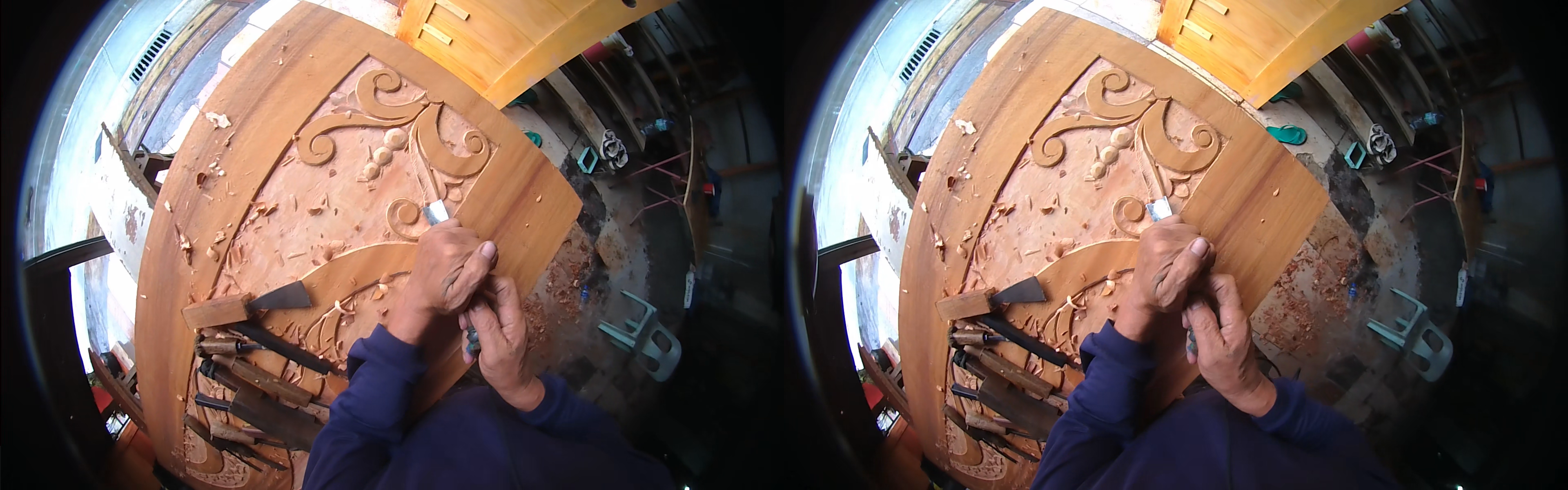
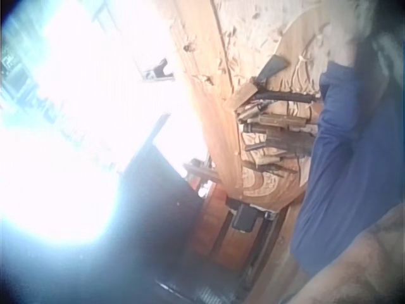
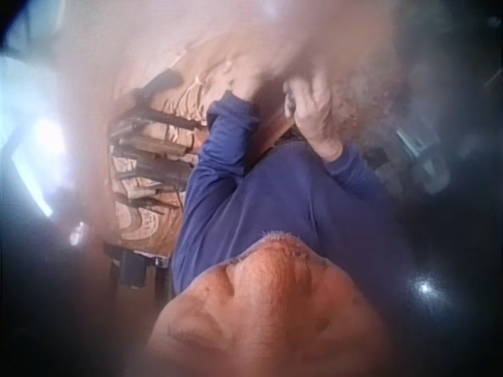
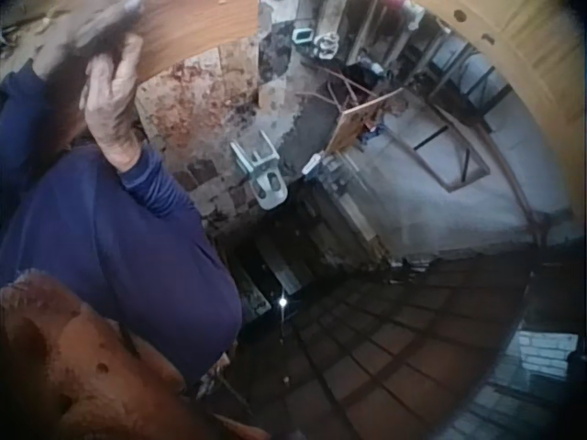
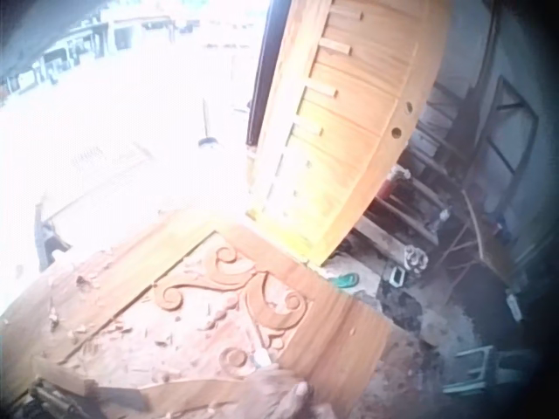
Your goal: The person carves a decorative design into a wooden panel by hand using a chisel and a wooden mallet to strike the end of the tool.
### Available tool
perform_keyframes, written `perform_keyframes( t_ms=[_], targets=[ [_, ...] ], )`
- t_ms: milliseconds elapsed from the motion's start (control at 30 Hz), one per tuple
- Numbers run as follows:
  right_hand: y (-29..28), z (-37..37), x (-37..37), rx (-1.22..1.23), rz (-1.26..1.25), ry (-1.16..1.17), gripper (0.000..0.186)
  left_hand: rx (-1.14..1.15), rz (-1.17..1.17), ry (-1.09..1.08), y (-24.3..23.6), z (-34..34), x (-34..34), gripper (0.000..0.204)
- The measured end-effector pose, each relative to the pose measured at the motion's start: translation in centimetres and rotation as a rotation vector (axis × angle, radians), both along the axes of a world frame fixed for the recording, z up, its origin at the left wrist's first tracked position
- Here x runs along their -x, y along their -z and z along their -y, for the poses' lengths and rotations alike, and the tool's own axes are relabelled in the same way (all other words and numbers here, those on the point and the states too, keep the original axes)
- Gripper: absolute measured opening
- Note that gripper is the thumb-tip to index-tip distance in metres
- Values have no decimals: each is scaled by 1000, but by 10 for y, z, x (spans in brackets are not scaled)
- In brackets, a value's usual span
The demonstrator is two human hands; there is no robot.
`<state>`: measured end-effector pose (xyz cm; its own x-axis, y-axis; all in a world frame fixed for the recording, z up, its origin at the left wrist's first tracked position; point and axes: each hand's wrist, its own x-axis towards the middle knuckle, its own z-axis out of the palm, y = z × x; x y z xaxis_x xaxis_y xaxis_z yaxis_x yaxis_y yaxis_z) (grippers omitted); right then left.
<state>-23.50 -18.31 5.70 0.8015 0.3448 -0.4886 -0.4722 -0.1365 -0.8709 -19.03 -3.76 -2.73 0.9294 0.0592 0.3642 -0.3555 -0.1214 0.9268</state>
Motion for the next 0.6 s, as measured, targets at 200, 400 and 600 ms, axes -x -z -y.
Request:
perform_keyframes(
  t_ms=[200, 400, 600],
  targets=[
    [27, -23, -19, -60, 93, 68, 15, 166, 36, -145, 0, -4, -17, 38],
    [35, 20, -2, -54, 245, -28, 14, -308, 126, 65, -13, -3, -10, 27],
    [-8, 10, -17, 62, 35, -111, 15, -233, 40, 65, -7, -1, -8, 29]
  ],
)
